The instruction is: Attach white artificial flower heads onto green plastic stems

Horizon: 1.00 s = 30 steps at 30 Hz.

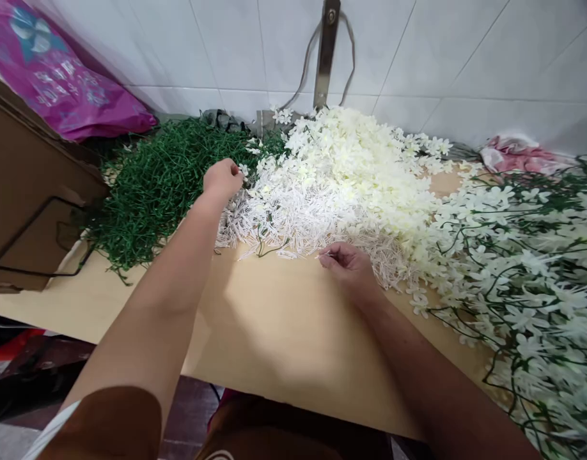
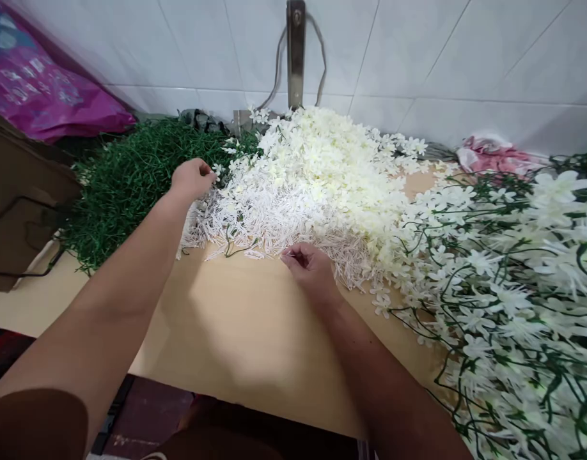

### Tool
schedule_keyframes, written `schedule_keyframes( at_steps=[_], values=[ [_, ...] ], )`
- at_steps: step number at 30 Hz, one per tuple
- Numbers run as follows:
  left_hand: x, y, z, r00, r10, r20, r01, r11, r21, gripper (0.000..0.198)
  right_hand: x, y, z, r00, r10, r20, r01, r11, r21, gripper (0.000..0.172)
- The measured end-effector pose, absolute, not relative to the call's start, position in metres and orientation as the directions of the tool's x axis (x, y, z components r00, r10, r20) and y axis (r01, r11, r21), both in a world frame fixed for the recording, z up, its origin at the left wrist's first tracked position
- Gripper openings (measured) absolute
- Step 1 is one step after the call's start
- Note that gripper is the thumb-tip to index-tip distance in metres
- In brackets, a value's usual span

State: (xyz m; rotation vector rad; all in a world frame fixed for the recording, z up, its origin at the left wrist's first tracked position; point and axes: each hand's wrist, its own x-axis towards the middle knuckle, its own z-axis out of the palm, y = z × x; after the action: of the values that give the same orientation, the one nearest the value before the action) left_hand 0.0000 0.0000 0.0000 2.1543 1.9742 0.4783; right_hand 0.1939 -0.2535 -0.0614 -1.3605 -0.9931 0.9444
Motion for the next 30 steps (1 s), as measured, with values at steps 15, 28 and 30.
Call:
schedule_keyframes(
  at_steps=[15,28,30],
  values=[
    [0.046,-0.146,-0.001,0.492,0.871,0.013,0.529,-0.311,0.790,0.014,0.181,-0.260,-0.038,0.383,0.785,0.487,0.310,0.387,-0.868,0.003],
    [0.046,-0.197,-0.015,0.559,0.827,0.064,0.502,-0.399,0.767,0.023,0.182,-0.264,-0.050,0.406,0.849,0.338,0.286,0.233,-0.930,0.007],
    [0.045,-0.198,-0.014,0.547,0.834,0.069,0.527,-0.407,0.746,0.025,0.181,-0.264,-0.051,0.388,0.859,0.334,0.291,0.230,-0.929,0.007]
  ],
)
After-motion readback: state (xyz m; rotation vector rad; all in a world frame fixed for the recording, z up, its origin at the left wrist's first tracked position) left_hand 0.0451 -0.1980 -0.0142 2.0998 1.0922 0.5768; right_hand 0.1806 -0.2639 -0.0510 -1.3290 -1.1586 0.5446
